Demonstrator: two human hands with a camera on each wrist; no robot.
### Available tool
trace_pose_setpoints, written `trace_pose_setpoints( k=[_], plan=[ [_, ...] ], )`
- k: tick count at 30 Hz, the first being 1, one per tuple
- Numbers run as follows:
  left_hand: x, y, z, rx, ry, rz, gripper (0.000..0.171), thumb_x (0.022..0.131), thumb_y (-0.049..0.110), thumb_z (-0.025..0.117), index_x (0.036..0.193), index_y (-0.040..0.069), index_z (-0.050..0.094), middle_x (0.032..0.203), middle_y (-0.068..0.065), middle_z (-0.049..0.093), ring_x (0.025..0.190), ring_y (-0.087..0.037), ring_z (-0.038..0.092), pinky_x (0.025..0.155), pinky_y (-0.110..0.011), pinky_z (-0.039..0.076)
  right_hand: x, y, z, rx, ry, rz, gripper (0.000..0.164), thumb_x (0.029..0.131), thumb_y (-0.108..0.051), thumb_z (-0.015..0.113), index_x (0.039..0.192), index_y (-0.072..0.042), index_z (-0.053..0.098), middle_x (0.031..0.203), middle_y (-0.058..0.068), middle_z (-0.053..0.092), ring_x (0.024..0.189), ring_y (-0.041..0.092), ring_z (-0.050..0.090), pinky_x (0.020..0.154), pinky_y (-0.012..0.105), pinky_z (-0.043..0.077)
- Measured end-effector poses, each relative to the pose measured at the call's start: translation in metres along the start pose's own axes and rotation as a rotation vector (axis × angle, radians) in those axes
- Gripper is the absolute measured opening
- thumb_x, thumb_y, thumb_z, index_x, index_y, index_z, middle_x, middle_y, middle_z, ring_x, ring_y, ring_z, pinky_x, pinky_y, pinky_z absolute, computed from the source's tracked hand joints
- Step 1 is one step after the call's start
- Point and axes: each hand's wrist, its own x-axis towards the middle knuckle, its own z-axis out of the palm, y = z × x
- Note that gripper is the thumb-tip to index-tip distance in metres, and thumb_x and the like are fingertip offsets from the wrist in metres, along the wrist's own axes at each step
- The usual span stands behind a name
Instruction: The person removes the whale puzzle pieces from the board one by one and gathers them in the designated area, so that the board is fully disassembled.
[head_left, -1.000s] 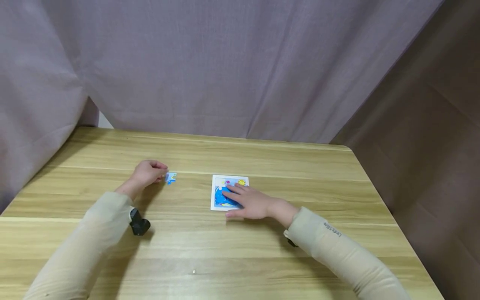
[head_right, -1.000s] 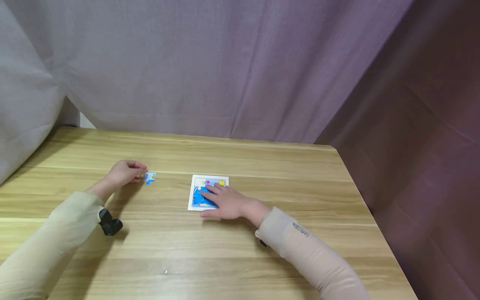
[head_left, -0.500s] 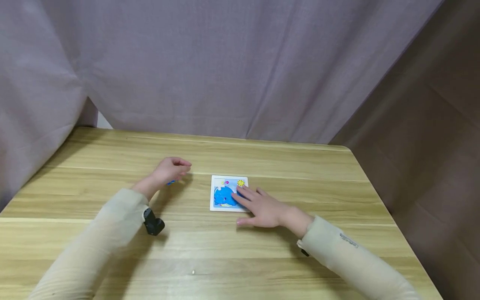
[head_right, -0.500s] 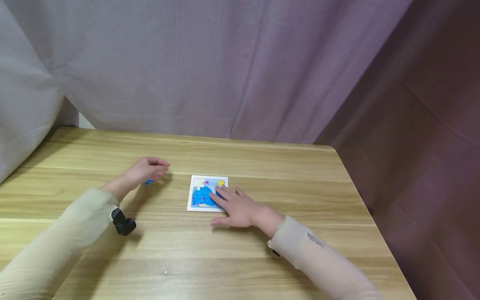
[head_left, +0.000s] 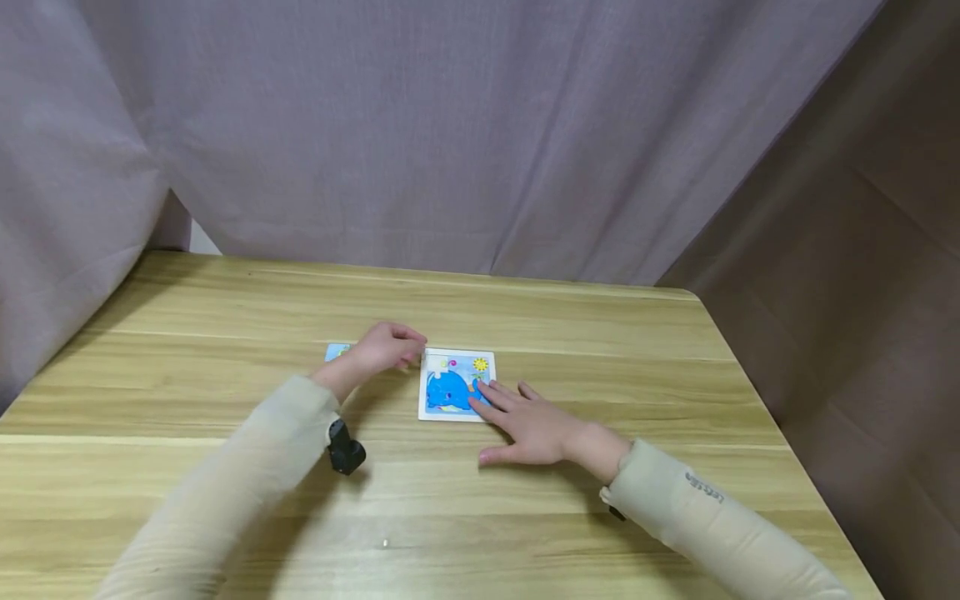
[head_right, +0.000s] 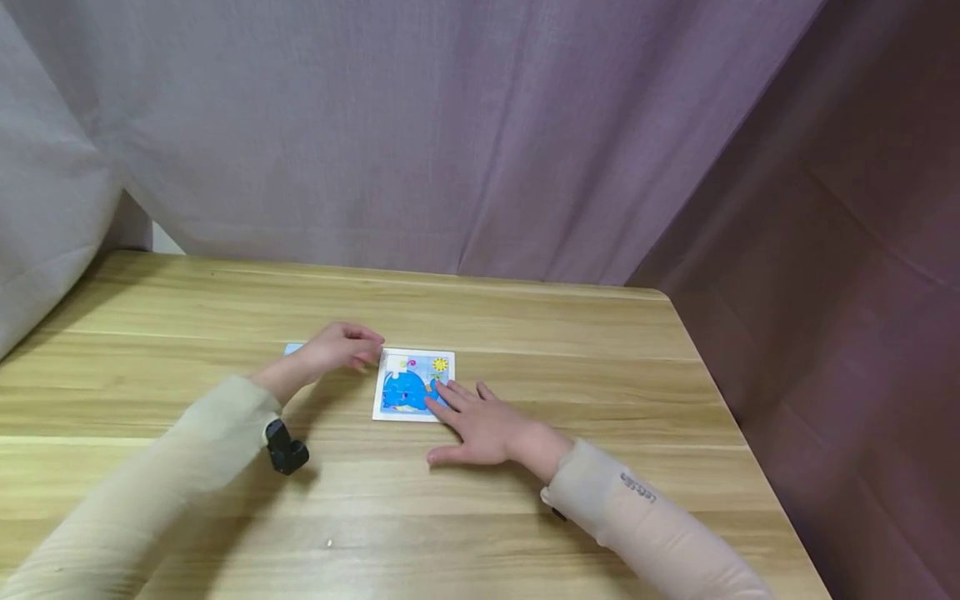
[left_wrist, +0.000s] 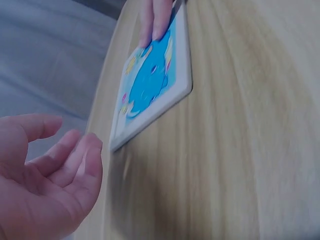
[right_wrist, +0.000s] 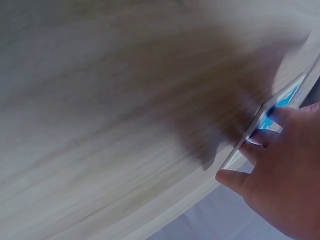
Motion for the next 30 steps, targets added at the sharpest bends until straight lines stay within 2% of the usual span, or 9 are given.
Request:
trace_pose_setpoints(
  k=[6, 11, 25, 30],
  plan=[
    [0.004, 0.004, 0.015, -0.013, -0.05, -0.035, 0.038, 0.094, 0.015, 0.051, 0.124, -0.008, 0.054, 0.112, -0.022, 0.062, 0.092, -0.019, 0.06, 0.084, -0.03, 0.054, 0.001, 0.0, 0.001, -0.001, -0.022, 0.014, 0.084, 0.086, -0.069, 0.041, 0.151, -0.025, 0.012, 0.159, 0.0, 0.001, 0.146, 0.02, 0.005, 0.117, 0.054, 0.006],
    [0.007, 0.004, 0.023, -0.006, -0.066, -0.053, 0.042, 0.095, 0.019, 0.051, 0.126, -0.009, 0.052, 0.115, -0.022, 0.062, 0.096, -0.02, 0.061, 0.087, -0.03, 0.053, 0.001, 0.001, 0.002, 0.005, -0.025, 0.019, 0.084, 0.085, -0.071, 0.039, 0.151, -0.026, 0.011, 0.159, -0.001, 0.0, 0.146, 0.019, 0.004, 0.117, 0.053, 0.006],
    [0.01, 0.006, 0.026, 0.008, -0.064, -0.051, 0.043, 0.095, 0.022, 0.05, 0.127, -0.007, 0.051, 0.117, -0.021, 0.061, 0.102, -0.023, 0.06, 0.09, -0.031, 0.051, 0.001, 0.001, 0.0, 0.003, -0.022, 0.023, 0.084, 0.085, -0.071, 0.039, 0.151, -0.026, 0.012, 0.159, -0.001, 0.0, 0.146, 0.018, 0.003, 0.117, 0.052, 0.007],
    [0.011, 0.005, 0.028, 0.007, -0.045, -0.031, 0.039, 0.095, 0.019, 0.05, 0.125, -0.006, 0.053, 0.116, -0.021, 0.061, 0.097, -0.021, 0.061, 0.087, -0.03, 0.053, 0.001, 0.001, 0.0, 0.001, -0.029, 0.024, 0.084, 0.085, -0.071, 0.039, 0.151, -0.026, 0.012, 0.159, -0.001, 0.0, 0.146, 0.018, 0.003, 0.117, 0.052, 0.007]
  ],
)
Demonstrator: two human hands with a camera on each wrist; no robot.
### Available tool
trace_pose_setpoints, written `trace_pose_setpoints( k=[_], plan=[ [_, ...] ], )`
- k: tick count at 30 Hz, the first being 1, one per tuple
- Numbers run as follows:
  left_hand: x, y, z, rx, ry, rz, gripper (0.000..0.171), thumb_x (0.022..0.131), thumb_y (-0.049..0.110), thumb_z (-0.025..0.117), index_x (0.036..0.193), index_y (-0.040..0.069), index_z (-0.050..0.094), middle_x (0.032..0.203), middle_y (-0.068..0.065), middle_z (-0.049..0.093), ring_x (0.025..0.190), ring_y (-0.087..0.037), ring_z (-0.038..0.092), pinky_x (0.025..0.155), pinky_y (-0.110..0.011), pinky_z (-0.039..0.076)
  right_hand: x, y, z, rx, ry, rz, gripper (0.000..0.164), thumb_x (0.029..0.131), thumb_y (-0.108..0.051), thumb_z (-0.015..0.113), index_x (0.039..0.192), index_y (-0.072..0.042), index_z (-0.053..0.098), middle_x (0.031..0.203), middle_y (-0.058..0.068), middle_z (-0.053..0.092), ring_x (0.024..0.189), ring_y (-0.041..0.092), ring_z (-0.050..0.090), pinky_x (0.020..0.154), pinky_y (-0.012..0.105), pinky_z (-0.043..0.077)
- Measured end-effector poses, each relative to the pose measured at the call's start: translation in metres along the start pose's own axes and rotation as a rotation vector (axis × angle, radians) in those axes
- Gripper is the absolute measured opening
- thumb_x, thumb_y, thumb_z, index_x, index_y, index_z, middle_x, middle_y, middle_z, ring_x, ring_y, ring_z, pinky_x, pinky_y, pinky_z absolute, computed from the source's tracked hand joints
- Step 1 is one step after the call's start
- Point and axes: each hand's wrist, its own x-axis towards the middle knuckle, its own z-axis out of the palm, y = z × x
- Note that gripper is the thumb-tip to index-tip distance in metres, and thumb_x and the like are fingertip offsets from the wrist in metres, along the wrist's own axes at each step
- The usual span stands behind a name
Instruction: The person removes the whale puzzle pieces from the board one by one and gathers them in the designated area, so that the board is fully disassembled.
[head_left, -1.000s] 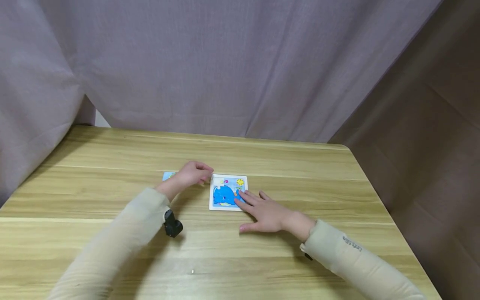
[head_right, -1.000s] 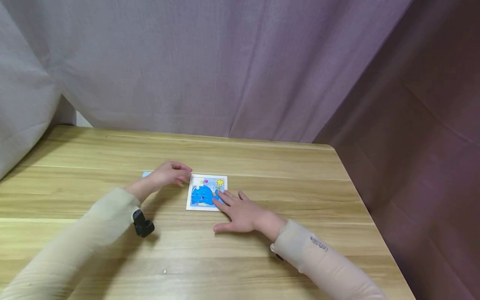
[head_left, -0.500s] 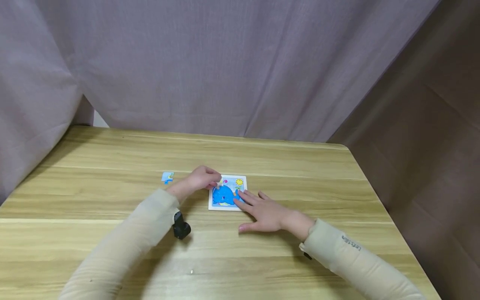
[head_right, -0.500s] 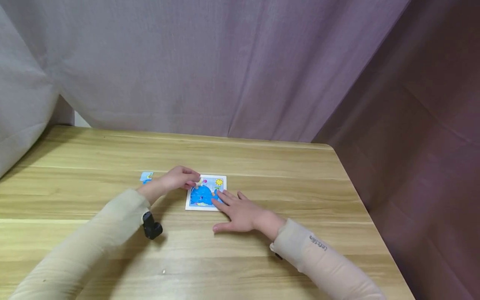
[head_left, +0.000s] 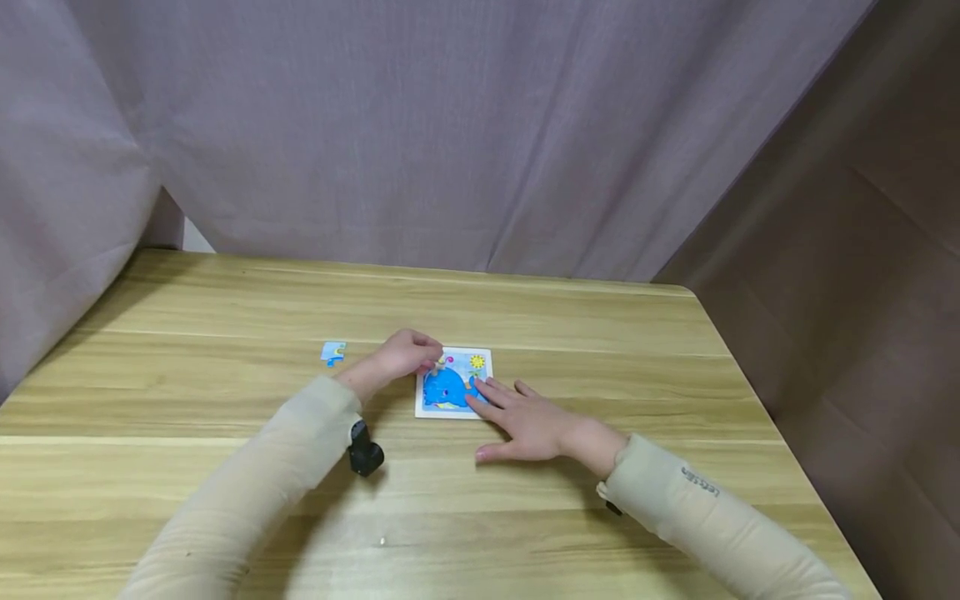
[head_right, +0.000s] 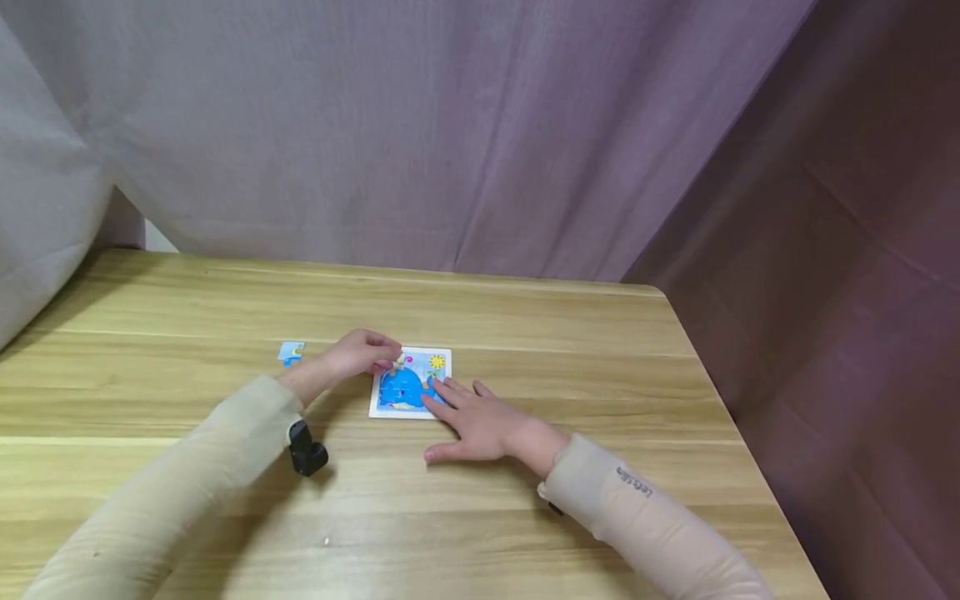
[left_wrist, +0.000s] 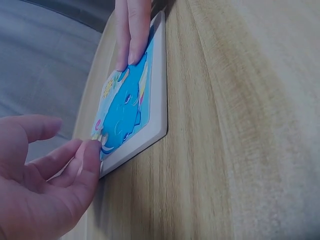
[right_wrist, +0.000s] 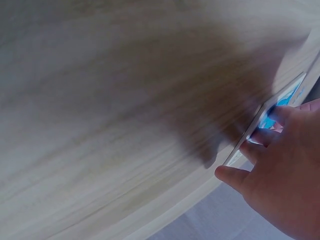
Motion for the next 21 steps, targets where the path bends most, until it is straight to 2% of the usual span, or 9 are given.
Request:
trace_pose_setpoints(
  k=[5, 14, 18, 21],
  plan=[
    [0.003, -0.001, 0.002, 0.02, 0.013, 0.022, 0.037, 0.094, 0.015, 0.052, 0.124, -0.006, 0.055, 0.112, -0.021, 0.063, 0.088, -0.016, 0.06, 0.08, -0.026, 0.054, 0.001, -0.001, -0.001, -0.002, 0.0, -0.005, 0.084, 0.085, -0.07, 0.04, 0.151, -0.025, 0.012, 0.159, -0.001, 0.0, 0.146, 0.019, 0.004, 0.117, 0.052, 0.007],
    [0.009, -0.002, 0.008, 0.12, 0.054, 0.041, 0.03, 0.092, 0.015, 0.056, 0.117, -0.001, 0.061, 0.102, -0.013, 0.064, 0.078, -0.014, 0.056, 0.069, -0.02, 0.05, 0.002, 0.0, -0.003, 0.01, -0.007, -0.016, 0.083, 0.086, -0.069, 0.041, 0.151, -0.025, 0.012, 0.159, 0.0, 0.002, 0.146, 0.02, 0.004, 0.116, 0.054, 0.008],
    [0.01, -0.001, 0.01, 0.125, 0.076, 0.055, 0.027, 0.089, 0.012, 0.057, 0.112, -0.001, 0.062, 0.097, -0.012, 0.064, 0.075, -0.014, 0.055, 0.065, -0.019, 0.047, 0.005, 0.001, -0.008, 0.049, 0.016, -0.022, 0.078, 0.087, -0.064, 0.046, 0.149, -0.022, 0.023, 0.158, 0.003, 0.013, 0.145, 0.024, 0.012, 0.116, 0.053, 0.014],
    [0.011, -0.001, 0.011, 0.126, 0.078, 0.055, 0.027, 0.088, 0.011, 0.056, 0.111, -0.001, 0.062, 0.096, -0.012, 0.063, 0.076, -0.014, 0.055, 0.066, -0.02, 0.047, 0.008, 0.002, -0.011, 0.064, 0.069, -0.031, 0.073, 0.088, -0.059, 0.05, 0.146, -0.017, 0.033, 0.154, 0.007, 0.026, 0.142, 0.028, 0.022, 0.114, 0.052, 0.02]
  ],
)
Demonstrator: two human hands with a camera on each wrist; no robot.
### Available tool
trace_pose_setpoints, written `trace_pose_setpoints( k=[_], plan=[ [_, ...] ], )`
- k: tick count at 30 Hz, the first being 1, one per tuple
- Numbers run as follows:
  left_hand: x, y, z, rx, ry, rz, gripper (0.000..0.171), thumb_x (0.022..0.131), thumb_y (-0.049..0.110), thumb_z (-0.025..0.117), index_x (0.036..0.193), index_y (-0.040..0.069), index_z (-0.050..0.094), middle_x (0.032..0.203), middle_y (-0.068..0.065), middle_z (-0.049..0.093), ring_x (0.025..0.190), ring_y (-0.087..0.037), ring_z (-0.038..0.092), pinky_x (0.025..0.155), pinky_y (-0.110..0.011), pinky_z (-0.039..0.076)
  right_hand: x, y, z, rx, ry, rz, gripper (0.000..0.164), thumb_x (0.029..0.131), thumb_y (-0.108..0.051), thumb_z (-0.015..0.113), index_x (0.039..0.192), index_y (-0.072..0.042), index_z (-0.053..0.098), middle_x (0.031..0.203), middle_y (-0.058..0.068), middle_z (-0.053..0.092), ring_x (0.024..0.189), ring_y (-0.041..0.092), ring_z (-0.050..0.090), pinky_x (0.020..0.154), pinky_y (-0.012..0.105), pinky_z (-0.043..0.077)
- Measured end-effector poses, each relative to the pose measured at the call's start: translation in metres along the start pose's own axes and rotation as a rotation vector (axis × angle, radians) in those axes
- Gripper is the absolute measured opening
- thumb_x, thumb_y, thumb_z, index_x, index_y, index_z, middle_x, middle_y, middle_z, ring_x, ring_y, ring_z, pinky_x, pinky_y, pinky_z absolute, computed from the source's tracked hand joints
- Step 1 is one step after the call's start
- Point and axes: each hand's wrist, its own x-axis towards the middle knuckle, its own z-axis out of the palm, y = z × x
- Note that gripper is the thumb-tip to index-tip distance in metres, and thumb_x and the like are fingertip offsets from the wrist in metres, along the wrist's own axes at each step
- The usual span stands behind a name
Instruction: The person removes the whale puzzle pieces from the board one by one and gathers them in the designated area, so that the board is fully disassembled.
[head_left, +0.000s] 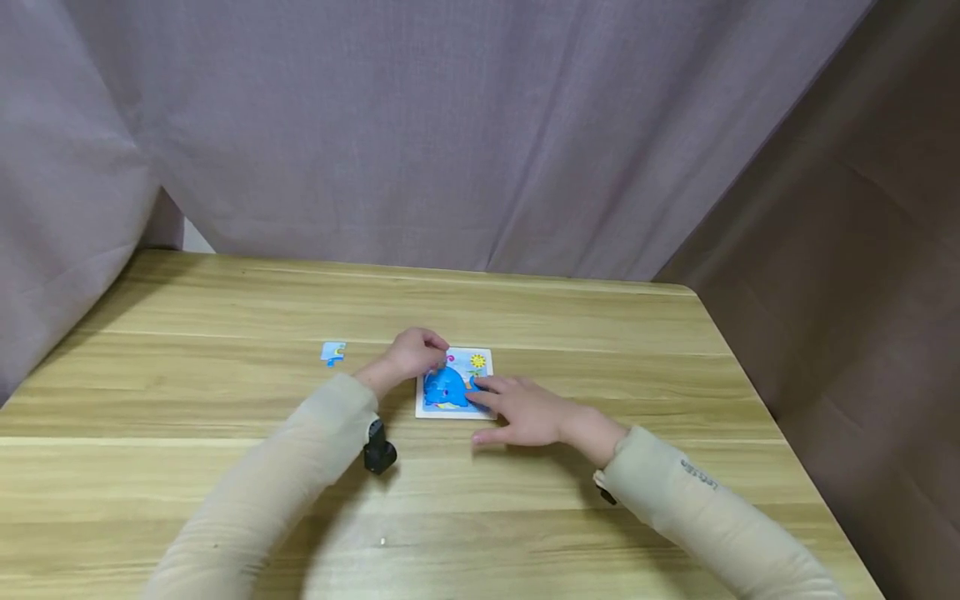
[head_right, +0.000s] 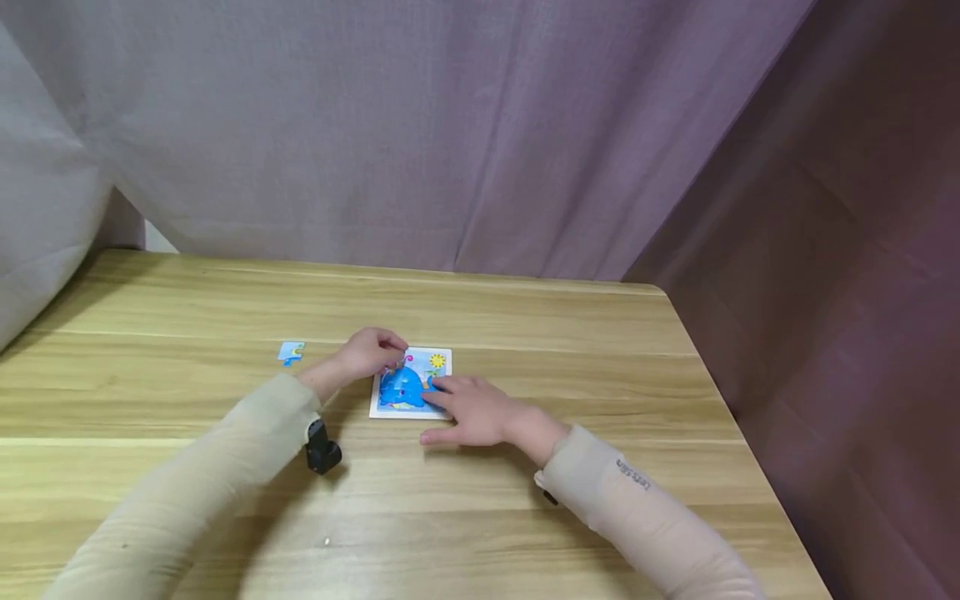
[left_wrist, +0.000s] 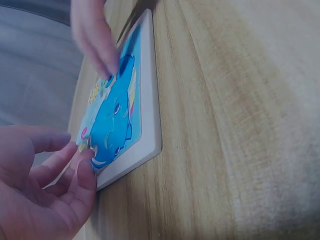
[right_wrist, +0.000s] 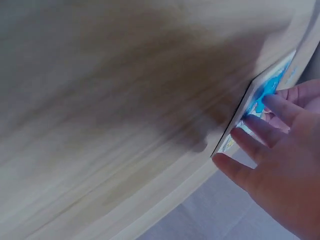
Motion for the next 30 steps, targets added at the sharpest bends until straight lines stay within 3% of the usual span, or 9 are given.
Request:
trace_pose_setpoints(
  k=[5, 11, 23, 30],
  plan=[
    [-0.001, 0.002, 0.001, 0.007, -0.007, 0.004, 0.028, 0.088, 0.012, 0.056, 0.112, -0.001, 0.061, 0.095, -0.012, 0.064, 0.077, -0.015, 0.055, 0.066, -0.02, 0.047, 0.005, -0.002, 0.0, -0.035, 0.038, -0.005, 0.077, 0.089, -0.06, 0.048, 0.148, -0.015, 0.027, 0.155, 0.011, 0.021, 0.143, 0.029, 0.018, 0.115, 0.051, 0.019],
    [-0.002, 0.003, 0.002, 0.004, -0.008, 0.005, 0.027, 0.088, 0.011, 0.056, 0.111, -0.001, 0.061, 0.094, -0.012, 0.064, 0.077, -0.015, 0.055, 0.066, -0.02, 0.046, 0.008, -0.006, 0.002, -0.058, -0.039, 0.028, 0.081, 0.088, -0.066, 0.04, 0.151, -0.021, 0.014, 0.158, 0.006, 0.004, 0.146, 0.024, 0.005, 0.115, 0.057, 0.006],
    [0.003, 0.002, 0.004, -0.03, 0.035, 0.008, 0.022, 0.088, 0.009, 0.057, 0.107, -0.001, 0.062, 0.086, -0.009, 0.061, 0.072, -0.015, 0.056, 0.063, -0.019, 0.046, 0.013, -0.006, 0.001, -0.097, -0.081, 0.043, 0.082, 0.086, -0.068, 0.039, 0.151, -0.024, 0.013, 0.159, 0.002, 0.004, 0.146, 0.021, 0.005, 0.116, 0.055, 0.007],
    [0.004, -0.002, -0.001, -0.134, 0.059, -0.006, 0.02, 0.086, 0.004, 0.058, 0.104, -0.004, 0.062, 0.079, -0.007, 0.061, 0.067, -0.011, 0.057, 0.062, -0.02, 0.05, 0.013, -0.007, 0.001, -0.103, -0.087, 0.037, 0.083, 0.086, -0.068, 0.04, 0.151, -0.023, 0.014, 0.159, 0.004, 0.005, 0.146, 0.023, 0.006, 0.116, 0.056, 0.008]
  ],
)
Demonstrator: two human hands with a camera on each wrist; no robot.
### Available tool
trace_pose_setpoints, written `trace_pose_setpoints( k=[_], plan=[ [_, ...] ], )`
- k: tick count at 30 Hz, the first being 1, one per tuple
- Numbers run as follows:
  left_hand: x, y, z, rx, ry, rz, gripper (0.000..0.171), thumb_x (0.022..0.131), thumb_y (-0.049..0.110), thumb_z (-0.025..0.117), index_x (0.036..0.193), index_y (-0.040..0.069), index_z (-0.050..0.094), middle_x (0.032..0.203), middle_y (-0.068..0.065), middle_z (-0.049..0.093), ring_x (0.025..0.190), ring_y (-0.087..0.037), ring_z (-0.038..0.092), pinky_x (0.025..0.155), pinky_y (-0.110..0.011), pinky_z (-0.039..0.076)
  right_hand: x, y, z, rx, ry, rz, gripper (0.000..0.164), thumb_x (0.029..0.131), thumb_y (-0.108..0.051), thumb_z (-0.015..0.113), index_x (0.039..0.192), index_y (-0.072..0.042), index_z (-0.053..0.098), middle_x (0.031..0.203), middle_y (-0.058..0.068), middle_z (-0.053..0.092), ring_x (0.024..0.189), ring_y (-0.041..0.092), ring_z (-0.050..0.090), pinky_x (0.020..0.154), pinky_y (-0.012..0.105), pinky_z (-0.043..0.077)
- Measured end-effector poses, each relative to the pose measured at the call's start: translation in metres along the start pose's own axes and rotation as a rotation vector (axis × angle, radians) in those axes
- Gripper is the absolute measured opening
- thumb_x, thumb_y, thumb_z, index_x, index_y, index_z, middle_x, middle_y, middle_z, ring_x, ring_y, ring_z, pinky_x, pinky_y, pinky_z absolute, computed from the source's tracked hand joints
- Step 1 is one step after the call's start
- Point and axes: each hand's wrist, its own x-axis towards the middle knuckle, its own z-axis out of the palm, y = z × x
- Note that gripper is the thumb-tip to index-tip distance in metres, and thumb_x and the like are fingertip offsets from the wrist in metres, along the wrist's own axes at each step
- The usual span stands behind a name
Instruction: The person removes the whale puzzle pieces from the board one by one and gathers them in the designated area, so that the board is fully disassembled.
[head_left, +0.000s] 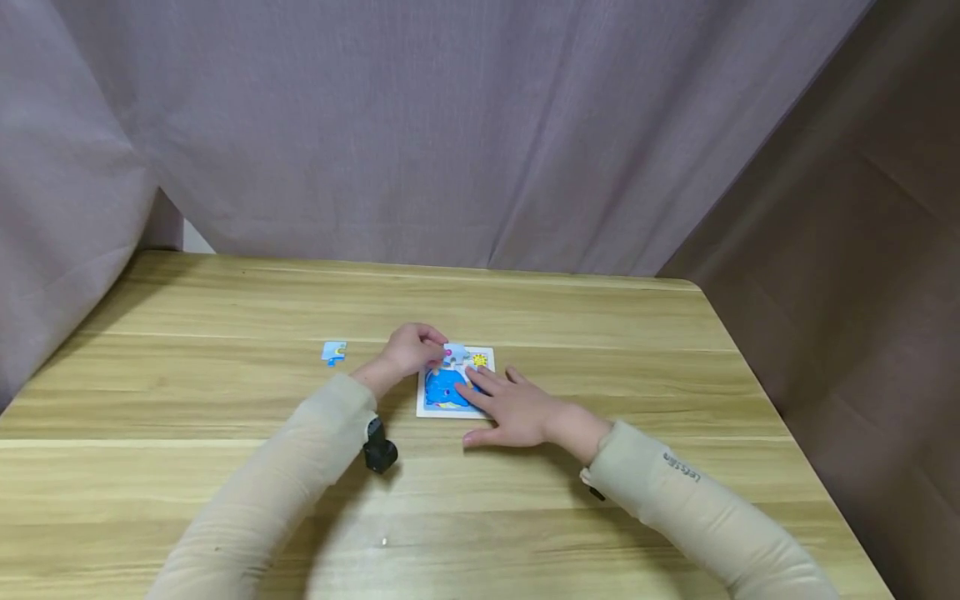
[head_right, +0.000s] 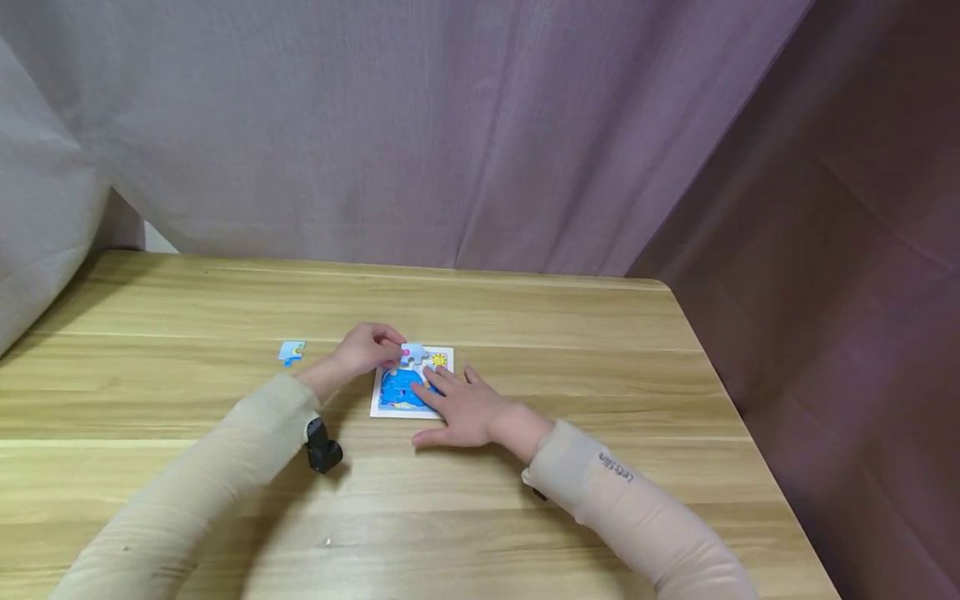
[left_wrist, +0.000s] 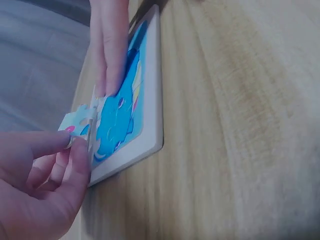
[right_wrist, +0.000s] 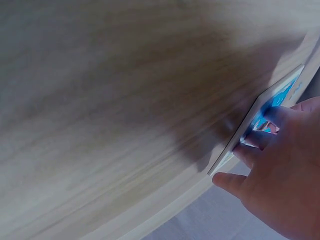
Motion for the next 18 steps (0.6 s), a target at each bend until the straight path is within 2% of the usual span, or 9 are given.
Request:
trace_pose_setpoints(
  k=[5, 11, 18],
  plan=[
    [-0.001, 0.0, -0.008, -0.059, 0.01, -0.018, 0.02, 0.087, 0.003, 0.058, 0.104, -0.006, 0.062, 0.082, -0.009, 0.064, 0.068, -0.009, 0.058, 0.065, -0.02, 0.052, 0.0, -0.001, -0.001, 0.0, 0.004, -0.003, 0.083, 0.087, -0.068, 0.041, 0.151, -0.022, 0.015, 0.158, 0.005, 0.006, 0.146, 0.024, 0.006, 0.116, 0.055, 0.008],
    [-0.001, -0.003, -0.019, -0.098, 0.002, -0.011, 0.022, 0.089, 0.004, 0.057, 0.109, -0.006, 0.061, 0.088, -0.008, 0.063, 0.075, -0.012, 0.06, 0.075, -0.025, 0.055, 0.001, 0.001, 0.0, 0.0, 0.004, 0.003, 0.083, 0.086, -0.069, 0.04, 0.151, -0.024, 0.014, 0.159, 0.003, 0.006, 0.146, 0.022, 0.006, 0.116, 0.054, 0.008],
    [-0.005, -0.002, -0.038, -0.118, -0.026, -0.002, 0.026, 0.091, 0.005, 0.056, 0.114, -0.007, 0.056, 0.091, -0.008, 0.06, 0.076, -0.01, 0.059, 0.075, -0.022, 0.054, 0.001, 0.001, -0.001, 0.012, 0.003, 0.007, 0.083, 0.086, -0.069, 0.04, 0.151, -0.023, 0.013, 0.159, 0.003, 0.004, 0.146, 0.022, 0.005, 0.116, 0.054, 0.008]
  ],
)
